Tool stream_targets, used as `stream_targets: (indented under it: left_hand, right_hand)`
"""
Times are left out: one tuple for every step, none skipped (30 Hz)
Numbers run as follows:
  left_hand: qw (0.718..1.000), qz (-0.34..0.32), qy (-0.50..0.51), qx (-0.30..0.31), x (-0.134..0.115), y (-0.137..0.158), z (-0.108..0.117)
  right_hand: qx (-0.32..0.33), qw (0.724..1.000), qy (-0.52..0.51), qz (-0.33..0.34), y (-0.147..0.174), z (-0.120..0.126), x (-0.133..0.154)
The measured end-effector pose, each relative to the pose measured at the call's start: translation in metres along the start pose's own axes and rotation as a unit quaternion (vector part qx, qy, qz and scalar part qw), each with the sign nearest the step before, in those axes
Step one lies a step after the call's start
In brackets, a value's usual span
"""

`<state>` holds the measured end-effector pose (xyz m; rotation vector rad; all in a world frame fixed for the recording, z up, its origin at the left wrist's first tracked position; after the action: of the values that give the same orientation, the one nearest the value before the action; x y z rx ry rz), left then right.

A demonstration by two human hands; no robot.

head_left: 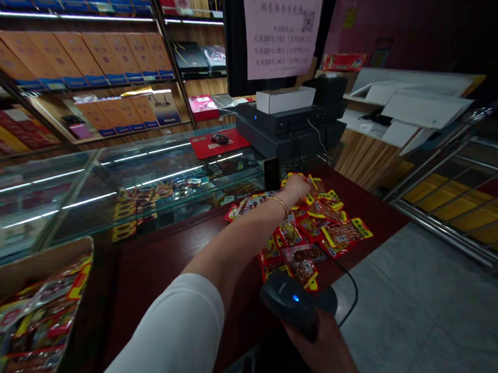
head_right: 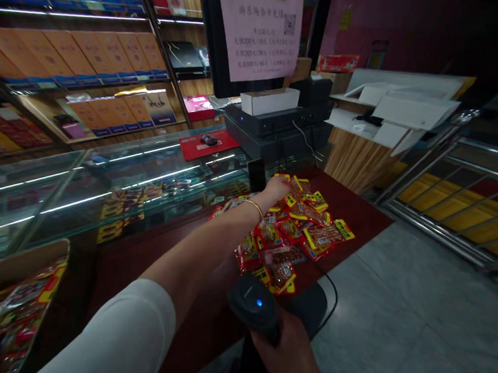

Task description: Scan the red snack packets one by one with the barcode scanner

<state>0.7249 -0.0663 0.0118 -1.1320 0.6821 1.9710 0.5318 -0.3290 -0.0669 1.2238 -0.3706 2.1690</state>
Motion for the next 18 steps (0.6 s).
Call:
stream_targets:
  left_hand:
    - [1.0, 0.005, -0.002, 0.001, -0.001, -0.002, 0.0]
    - [1.0, 0.008, -0.002, 0.002, 0.0, -0.001, 0.002]
    - [1.0, 0.008, -0.002, 0.003, 0.003, 0.004, 0.007]
    - [1.0, 0.006, -0.002, 0.004, 0.007, 0.012, 0.015]
    - [1.0, -0.001, 0.001, 0.006, 0.013, 0.024, 0.026]
    - [1.0, -0.013, 0.008, 0.003, 0.02, 0.04, 0.039]
    - [0.999, -0.026, 0.02, -0.005, 0.029, 0.061, 0.054]
    - [0.998, -0.042, 0.04, -0.019, 0.038, 0.087, 0.071]
    - [0.995, -0.058, 0.066, -0.046, 0.047, 0.117, 0.09]
    - [0.99, -0.061, 0.095, -0.081, 0.058, 0.151, 0.109]
    - [0.984, -0.069, 0.122, -0.112, 0.068, 0.187, 0.127]
    - [0.976, -0.068, 0.135, -0.153, 0.078, 0.225, 0.145]
    - [0.967, -0.059, 0.14, -0.202, 0.087, 0.264, 0.162]
    - [0.955, -0.045, 0.143, -0.255, 0.096, 0.302, 0.178]
    - [0.94, -0.028, 0.139, -0.31, 0.104, 0.338, 0.193]
    - [0.924, -0.009, 0.128, -0.36, 0.112, 0.372, 0.206]
    - [0.908, 0.012, 0.112, -0.405, 0.12, 0.403, 0.219]
    - [0.893, 0.036, 0.085, -0.441, 0.127, 0.43, 0.232]
  right_hand:
    - [-0.003, 1.0, 0.0, 0.004, -0.001, 0.001, 0.0]
    - [-0.008, 1.0, -0.001, 0.008, -0.001, 0.001, -0.001]
    - [-0.01, 1.0, -0.001, 0.013, -0.001, 0.002, -0.001]
    - [-0.012, 1.0, 0.001, 0.017, -0.001, 0.002, -0.002]
    - [-0.011, 1.0, 0.005, 0.02, -0.001, 0.002, -0.001]
    - [-0.01, 1.0, 0.011, 0.022, -0.001, 0.002, -0.001]
    - [-0.006, 1.0, 0.016, 0.024, 0.0, 0.001, 0.001]
    - [-0.001, 0.999, 0.019, 0.028, 0.0, 0.0, 0.003]
    - [0.006, 0.999, 0.017, 0.035, 0.0, -0.003, 0.007]
    - [0.013, 0.999, 0.011, 0.042, 0.001, -0.005, 0.011]
    - [0.02, 0.999, 0.005, 0.049, 0.002, -0.009, 0.015]
    - [0.029, 0.998, 0.001, 0.055, 0.004, -0.012, 0.02]
    - [0.038, 0.997, 0.002, 0.061, 0.005, -0.016, 0.023]
    - [0.044, 0.997, 0.008, 0.065, 0.006, -0.02, 0.026]
    - [0.053, 0.996, 0.02, 0.07, 0.006, -0.024, 0.028]
    - [0.061, 0.995, 0.033, 0.076, 0.006, -0.029, 0.029]
    - [0.069, 0.993, 0.047, 0.08, 0.004, -0.033, 0.029]
    - [0.083, 0.991, 0.063, 0.084, 0.002, -0.038, 0.03]
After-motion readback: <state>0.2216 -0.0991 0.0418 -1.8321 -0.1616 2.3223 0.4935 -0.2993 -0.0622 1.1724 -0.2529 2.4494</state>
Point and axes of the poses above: each hand's wrist, its own y-axis away from the middle knuckle, its own z-axis out of the back of the hand, x = y × z, the point moved 3 cm from there along -y, towards the middle knuckle, and after that the axes turned 8 degrees about y, right-handed, at the moved point
